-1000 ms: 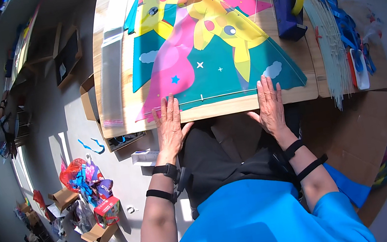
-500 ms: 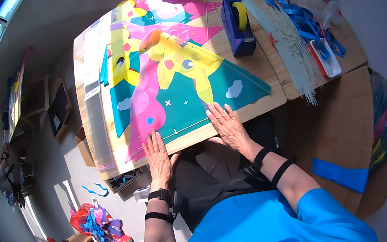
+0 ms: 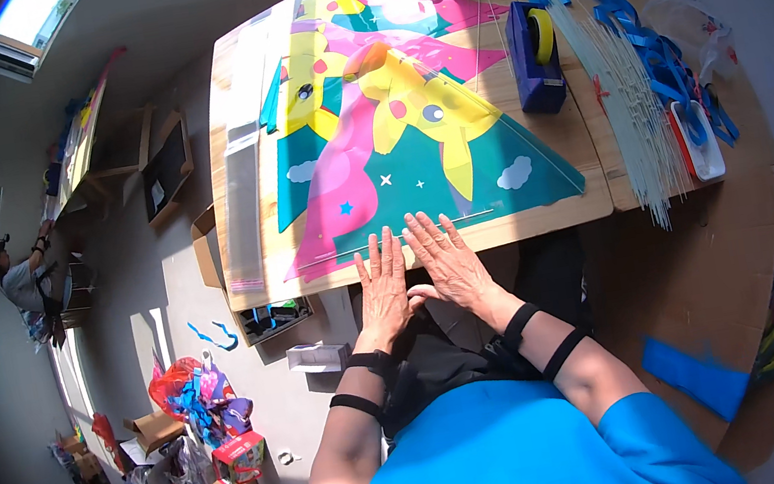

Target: Insert rods into the kite fabric and secure them with tape to assemble a kite.

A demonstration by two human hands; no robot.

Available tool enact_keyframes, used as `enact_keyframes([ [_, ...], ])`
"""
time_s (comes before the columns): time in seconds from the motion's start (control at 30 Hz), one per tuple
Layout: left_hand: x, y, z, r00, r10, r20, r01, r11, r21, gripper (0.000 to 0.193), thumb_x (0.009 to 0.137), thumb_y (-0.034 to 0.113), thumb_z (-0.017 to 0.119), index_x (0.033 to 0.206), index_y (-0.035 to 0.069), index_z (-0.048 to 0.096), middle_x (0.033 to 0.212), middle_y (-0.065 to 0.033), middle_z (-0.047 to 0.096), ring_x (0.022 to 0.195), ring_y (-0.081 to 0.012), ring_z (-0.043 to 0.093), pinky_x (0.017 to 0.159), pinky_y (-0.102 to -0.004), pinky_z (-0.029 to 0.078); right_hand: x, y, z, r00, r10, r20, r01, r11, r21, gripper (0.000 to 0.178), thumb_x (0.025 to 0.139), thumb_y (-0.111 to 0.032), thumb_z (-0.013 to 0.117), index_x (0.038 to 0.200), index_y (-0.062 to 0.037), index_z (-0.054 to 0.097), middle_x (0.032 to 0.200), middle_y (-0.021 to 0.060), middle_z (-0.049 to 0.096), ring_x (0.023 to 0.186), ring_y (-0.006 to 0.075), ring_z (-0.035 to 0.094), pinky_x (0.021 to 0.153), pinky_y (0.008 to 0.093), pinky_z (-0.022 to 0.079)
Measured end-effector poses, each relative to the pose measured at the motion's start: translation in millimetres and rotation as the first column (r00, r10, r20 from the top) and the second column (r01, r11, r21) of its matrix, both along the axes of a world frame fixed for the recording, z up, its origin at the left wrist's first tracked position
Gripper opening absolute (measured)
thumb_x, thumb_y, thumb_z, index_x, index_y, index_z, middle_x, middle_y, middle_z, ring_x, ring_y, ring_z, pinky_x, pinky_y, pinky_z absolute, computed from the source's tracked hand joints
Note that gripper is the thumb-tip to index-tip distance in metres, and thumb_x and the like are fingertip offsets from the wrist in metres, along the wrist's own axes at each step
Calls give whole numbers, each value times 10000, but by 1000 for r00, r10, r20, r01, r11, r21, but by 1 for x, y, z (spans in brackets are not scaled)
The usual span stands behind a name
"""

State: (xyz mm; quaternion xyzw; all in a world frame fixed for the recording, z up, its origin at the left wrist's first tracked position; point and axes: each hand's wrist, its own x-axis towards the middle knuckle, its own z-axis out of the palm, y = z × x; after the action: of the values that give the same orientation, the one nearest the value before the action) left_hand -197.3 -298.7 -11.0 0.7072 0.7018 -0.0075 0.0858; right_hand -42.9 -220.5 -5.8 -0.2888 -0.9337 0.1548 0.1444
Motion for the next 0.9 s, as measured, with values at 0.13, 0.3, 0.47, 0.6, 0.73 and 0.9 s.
enact_keyframes([
  [0.13, -7, -6, -4, 993, 108, 37, -108, 994, 0, 1077, 748, 454, 705, 1487, -6, 70, 1571, -158, 20, 1452, -345, -21, 1160, -506, -2, -16, 2, -25, 997, -32, 73, 29, 999, 36, 940, 786, -599, 556, 1439, 13, 268, 1544, 163, 179, 1445, 301, 116, 1174, 448, 72],
  [0.3, -47, -31, -13, 967, 231, 111, -243, 964, 109, 1069, 773, 475, 691, 1486, -8, 58, 1567, -170, 14, 1450, -345, -21, 1163, -495, 16, 11, 3, -25, 992, -70, 100, 62, 994, 88, 957, 759, -572, 623, 1437, 4, 273, 1541, 156, 191, 1443, 293, 136, 1175, 457, 89],
  [0.47, -88, -51, -18, 925, 352, 145, -372, 917, 143, 1074, 776, 430, 700, 1488, -6, 23, 1560, -191, 48, 1443, -353, 54, 1154, -508, 66, 51, 11, -26, 978, -173, 116, 160, 980, 116, 945, 774, -502, 663, 1448, 5, 238, 1542, 173, 177, 1442, 300, 139, 1174, 454, 91],
  [0.6, -126, -77, -31, 882, 427, 198, -448, 891, 74, 1076, 749, 414, 724, 1495, 22, 54, 1564, -159, 79, 1435, -348, 106, 1143, -523, 111, 73, 16, -19, 946, -269, 181, 251, 961, 119, 920, 797, -501, 643, 1445, 12, 239, 1544, 176, 166, 1441, 299, 140, 1174, 469, 66],
  [0.73, -86, -42, 17, 968, 248, 46, -251, 965, 80, 1042, 705, 244, 736, 1494, 36, 88, 1567, -123, 85, 1445, -320, 86, 1162, -513, 58, 62, 15, -8, 965, -224, 134, 208, 970, 123, 946, 770, -508, 668, 1445, 2, 247, 1544, 171, 169, 1443, 298, 130, 1174, 479, 61],
  [0.9, -82, -29, 10, 974, 220, 45, -222, 974, 43, 1045, 673, 179, 728, 1494, 45, 95, 1568, -116, 79, 1450, -306, 78, 1175, -491, 25, 12, 12, -11, 991, -110, 82, 102, 990, 98, 972, 751, -535, 673, 1444, 1, 251, 1539, 164, 187, 1446, 296, 119, 1172, 473, 70],
])
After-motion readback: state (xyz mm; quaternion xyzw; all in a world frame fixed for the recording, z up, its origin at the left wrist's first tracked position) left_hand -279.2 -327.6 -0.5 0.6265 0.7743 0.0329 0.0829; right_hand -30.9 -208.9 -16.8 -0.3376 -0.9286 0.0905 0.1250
